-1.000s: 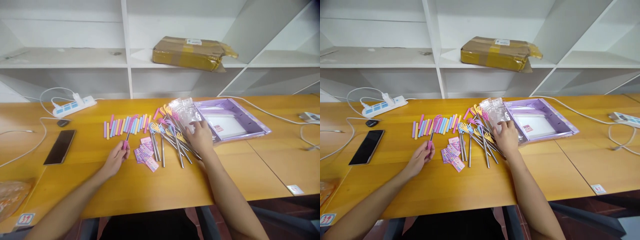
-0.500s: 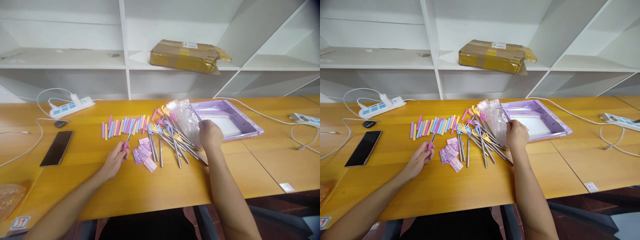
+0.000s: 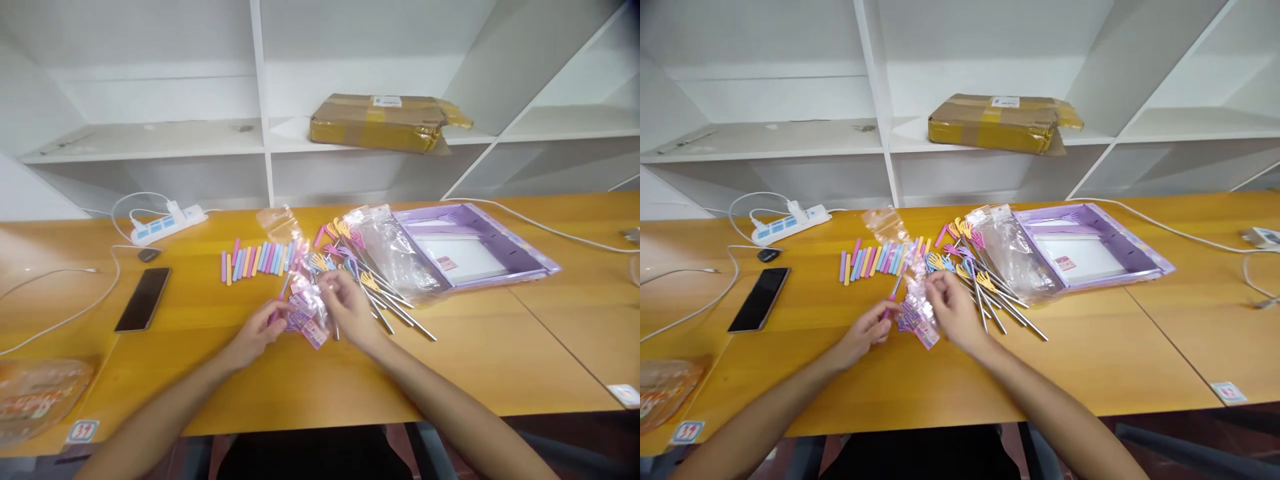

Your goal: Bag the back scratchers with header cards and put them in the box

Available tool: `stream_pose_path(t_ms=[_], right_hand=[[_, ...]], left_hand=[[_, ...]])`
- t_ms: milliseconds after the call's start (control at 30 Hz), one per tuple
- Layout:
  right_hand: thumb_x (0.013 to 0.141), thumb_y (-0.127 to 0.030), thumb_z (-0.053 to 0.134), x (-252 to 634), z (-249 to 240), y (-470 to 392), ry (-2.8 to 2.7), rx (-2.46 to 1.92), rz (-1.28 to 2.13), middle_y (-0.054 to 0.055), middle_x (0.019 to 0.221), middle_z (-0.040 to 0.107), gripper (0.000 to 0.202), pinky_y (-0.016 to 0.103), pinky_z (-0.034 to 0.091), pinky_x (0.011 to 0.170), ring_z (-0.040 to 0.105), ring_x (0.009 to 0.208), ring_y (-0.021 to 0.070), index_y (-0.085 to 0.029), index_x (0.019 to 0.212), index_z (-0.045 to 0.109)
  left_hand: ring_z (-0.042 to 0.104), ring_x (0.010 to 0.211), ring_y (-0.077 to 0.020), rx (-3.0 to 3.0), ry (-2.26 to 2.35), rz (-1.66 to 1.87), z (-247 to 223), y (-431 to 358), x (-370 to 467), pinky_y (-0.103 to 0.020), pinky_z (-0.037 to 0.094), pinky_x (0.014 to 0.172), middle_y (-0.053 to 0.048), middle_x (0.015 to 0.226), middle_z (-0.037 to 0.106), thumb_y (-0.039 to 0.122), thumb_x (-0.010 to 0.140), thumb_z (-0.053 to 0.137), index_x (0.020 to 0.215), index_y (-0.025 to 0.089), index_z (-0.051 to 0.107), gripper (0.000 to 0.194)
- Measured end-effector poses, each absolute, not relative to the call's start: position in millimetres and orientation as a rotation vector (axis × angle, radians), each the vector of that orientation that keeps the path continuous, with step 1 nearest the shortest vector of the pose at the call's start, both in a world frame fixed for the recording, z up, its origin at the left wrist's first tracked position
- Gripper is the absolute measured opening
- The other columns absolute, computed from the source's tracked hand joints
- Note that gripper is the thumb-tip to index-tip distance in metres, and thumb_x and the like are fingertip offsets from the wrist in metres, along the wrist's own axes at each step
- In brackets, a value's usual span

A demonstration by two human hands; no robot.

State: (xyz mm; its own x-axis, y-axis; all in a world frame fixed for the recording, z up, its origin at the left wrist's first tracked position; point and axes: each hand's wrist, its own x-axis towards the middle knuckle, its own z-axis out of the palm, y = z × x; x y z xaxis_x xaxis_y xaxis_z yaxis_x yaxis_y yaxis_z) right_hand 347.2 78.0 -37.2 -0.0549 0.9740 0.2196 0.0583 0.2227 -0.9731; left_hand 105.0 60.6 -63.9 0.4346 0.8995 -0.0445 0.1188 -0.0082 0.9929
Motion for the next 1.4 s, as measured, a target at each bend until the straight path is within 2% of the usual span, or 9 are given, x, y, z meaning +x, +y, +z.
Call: stream_pose_path(t_ms=[133,233,400,567,700,800,967,1100,1400], right_hand=[[0.104,-0.054,0.064,317,-54,55,-1.504,-0.924,1.211,-0.005,0.070,0.053,0.034,0.026,0.037,0.052,0.046,0.057,0.0131,-0.027,0.091,0.048],[0.107,-0.058,0.057,324,-61,54,-1.449,-0.859,1.319,-0.006,0.068,0.050,0.037,0.027,0.038,0.052,0.045,0.055,0.0131,-0.026,0.090,0.047],[0.101,-0.065,0.064,332,-62,67,-1.378,-0.775,1.525,-0.003,0.079,0.057,0.040,0.028,0.045,0.058,0.051,0.061,0.0141,-0.026,0.108,0.059],[0.101,-0.059,0.068,329,-62,71,-1.390,-0.792,1.460,0.001,0.085,0.058,0.039,0.030,0.046,0.071,0.053,0.076,0.0163,-0.022,0.091,0.068],[0.101,-0.057,0.069,347,-54,81,-1.004,-0.748,1.325,0.001,0.087,0.052,0.036,0.029,0.048,0.071,0.050,0.078,0.0159,-0.024,0.089,0.066],[0.098,-0.052,0.074,365,-45,89,-0.896,-0.695,1.342,0.001,0.089,0.049,0.029,0.027,0.049,0.067,0.051,0.077,0.0143,-0.024,0.092,0.067],[0.106,-0.053,0.063,371,-42,77,-1.236,-0.779,1.566,-0.004,0.070,0.044,0.031,0.025,0.029,0.043,0.033,0.051,0.0102,-0.023,0.110,0.071],[0.112,-0.053,0.052,362,-46,60,-1.641,-0.808,1.541,-0.006,0.059,0.042,0.035,0.028,0.033,0.051,0.035,0.050,0.0116,-0.022,0.105,0.067],[0.116,-0.050,0.041,356,-52,61,-1.945,-0.808,1.481,-0.004,0.069,0.052,0.037,0.028,0.041,0.064,0.047,0.062,0.0130,-0.022,0.100,0.060]], left_hand=[[0.065,0.106,-0.0290,1.514,0.941,0.800,-71,51,117,-0.042,0.053,0.097,-0.011,0.112,0.072,0.064,0.092,0.075,0.123,0.021,0.074,0.054],[0.065,0.104,-0.0282,1.572,1.026,0.775,-72,48,119,-0.044,0.050,0.103,-0.010,0.107,0.074,0.059,0.097,0.070,0.105,0.020,0.078,0.041],[0.064,0.103,-0.0260,1.708,0.974,0.661,-62,42,116,-0.040,0.051,0.099,-0.008,0.104,0.069,0.052,0.099,0.070,0.092,0.022,0.080,0.032],[0.064,0.098,-0.0232,1.730,0.880,0.590,-56,39,117,-0.036,0.053,0.091,-0.009,0.108,0.064,0.050,0.099,0.071,0.090,0.021,0.079,0.032],[0.064,0.108,-0.0251,1.646,0.865,0.894,-53,54,108,-0.040,0.053,0.100,-0.011,0.113,0.067,0.049,0.096,0.076,0.085,0.020,0.078,0.032],[0.065,0.091,-0.0193,1.396,0.943,1.182,-55,70,98,-0.033,0.056,0.087,-0.007,0.097,0.069,0.050,0.092,0.082,0.077,0.018,0.073,0.036],[0.065,0.073,-0.0140,0.957,1.029,1.446,-60,86,91,-0.028,0.057,0.073,-0.002,0.081,0.071,0.054,0.077,0.094,0.084,0.017,0.075,0.042],[0.066,0.071,-0.0126,0.864,0.994,1.480,-59,90,90,-0.026,0.057,0.069,-0.001,0.078,0.071,0.048,0.075,0.097,0.084,0.016,0.076,0.040],[0.068,0.073,-0.0114,0.745,0.875,1.459,-55,91,89,-0.024,0.058,0.069,-0.001,0.081,0.072,0.042,0.079,0.096,0.086,0.015,0.077,0.033]])
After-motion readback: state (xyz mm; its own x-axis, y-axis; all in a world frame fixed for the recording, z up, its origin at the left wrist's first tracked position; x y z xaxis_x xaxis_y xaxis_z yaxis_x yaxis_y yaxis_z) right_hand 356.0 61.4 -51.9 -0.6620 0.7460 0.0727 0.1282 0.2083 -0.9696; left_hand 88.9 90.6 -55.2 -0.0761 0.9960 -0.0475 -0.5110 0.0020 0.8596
